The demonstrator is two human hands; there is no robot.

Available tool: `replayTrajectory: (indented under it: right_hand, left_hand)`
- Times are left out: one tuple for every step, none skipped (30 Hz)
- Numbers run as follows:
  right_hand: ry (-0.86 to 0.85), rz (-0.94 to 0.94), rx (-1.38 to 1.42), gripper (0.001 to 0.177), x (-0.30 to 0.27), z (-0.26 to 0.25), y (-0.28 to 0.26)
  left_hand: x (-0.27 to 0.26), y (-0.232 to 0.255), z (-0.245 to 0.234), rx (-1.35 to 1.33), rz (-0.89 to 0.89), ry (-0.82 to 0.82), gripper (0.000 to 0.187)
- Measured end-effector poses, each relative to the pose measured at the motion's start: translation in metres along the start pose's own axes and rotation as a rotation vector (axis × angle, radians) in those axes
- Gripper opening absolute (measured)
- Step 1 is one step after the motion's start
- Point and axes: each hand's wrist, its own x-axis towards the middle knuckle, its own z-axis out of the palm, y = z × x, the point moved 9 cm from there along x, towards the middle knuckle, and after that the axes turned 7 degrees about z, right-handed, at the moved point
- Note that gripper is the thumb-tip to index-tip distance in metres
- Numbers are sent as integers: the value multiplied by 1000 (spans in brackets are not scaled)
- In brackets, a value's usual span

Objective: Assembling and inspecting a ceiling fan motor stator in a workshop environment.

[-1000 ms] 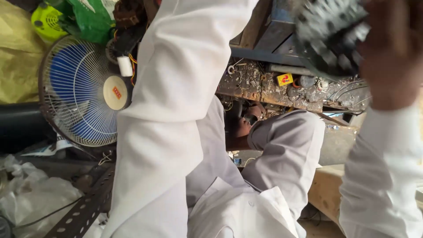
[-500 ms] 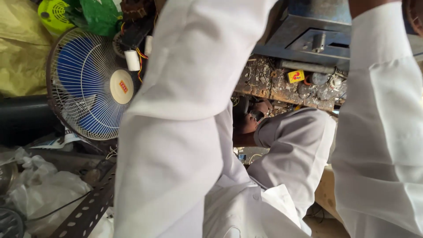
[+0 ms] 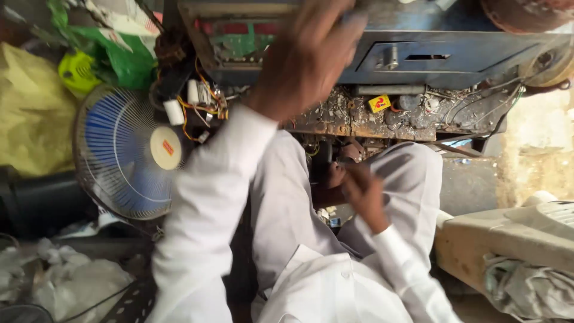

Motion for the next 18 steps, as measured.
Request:
replayTrajectory:
  right_hand:
    - [-75, 108, 6, 24, -18, 23, 17]
    - [-151, 214, 14, 21, -37, 48, 34]
    - [-131, 222, 31, 21, -37, 45, 29]
    - [-310, 95, -124, 21, -41, 61, 14]
    - [-493, -41, -291, 21, -46, 73, 2]
    - [-480, -40, -287, 21, -45, 78, 15]
    - [-496, -92, -325, 21, -43, 86, 25]
    - [-511, -144, -362, 21, -43, 94, 33]
    - [-516, -163, -355, 21, -43, 98, 33]
    - [-531, -128, -422, 24, -42, 101, 39]
    - [-537, -93, -489, 27, -40, 104, 45]
    - [-534, -110, -483, 27, -40, 106, 46]
    - [-534, -132, -453, 26, -41, 107, 48]
    - [-535, -154, -423, 25, -41, 108, 51]
    - [-528, -156, -410, 25, -40, 103, 46]
    - [-535, -116, -458, 26, -37, 99, 48]
    - [-545, -63, -495, 27, -42, 99, 51]
    - [-542, -54, -471, 27, -44, 100, 52]
  left_hand:
    - [-20, 9, 5, -186, -88, 62, 26]
    - [-43, 17, 12, -373, -177, 121, 30]
    - [-49, 27, 21, -385, -157, 107, 30]
    - [-58, 30, 36, -490, -237, 50, 30]
    - [-68, 32, 51, -586, -324, 1, 30]
    - [-57, 31, 52, -591, -311, -2, 30]
    - [-46, 30, 40, -550, -258, 79, 30]
    - [-36, 30, 28, -510, -202, 159, 31]
    - [-17, 18, 23, -490, -199, 157, 31]
    - [1, 1, 15, -440, -251, 195, 29]
    - [20, -16, 8, -394, -298, 234, 27]
    - [26, -27, 13, -378, -288, 234, 27]
    - [34, -36, 19, -308, -263, 235, 24]
    - [42, -46, 26, -238, -239, 238, 21]
    - [42, -45, 36, -236, -228, 228, 21]
    - [42, -43, 49, -236, -208, 194, 18]
    - [38, -39, 65, -243, -190, 146, 15]
    - [33, -30, 74, -249, -181, 123, 15]
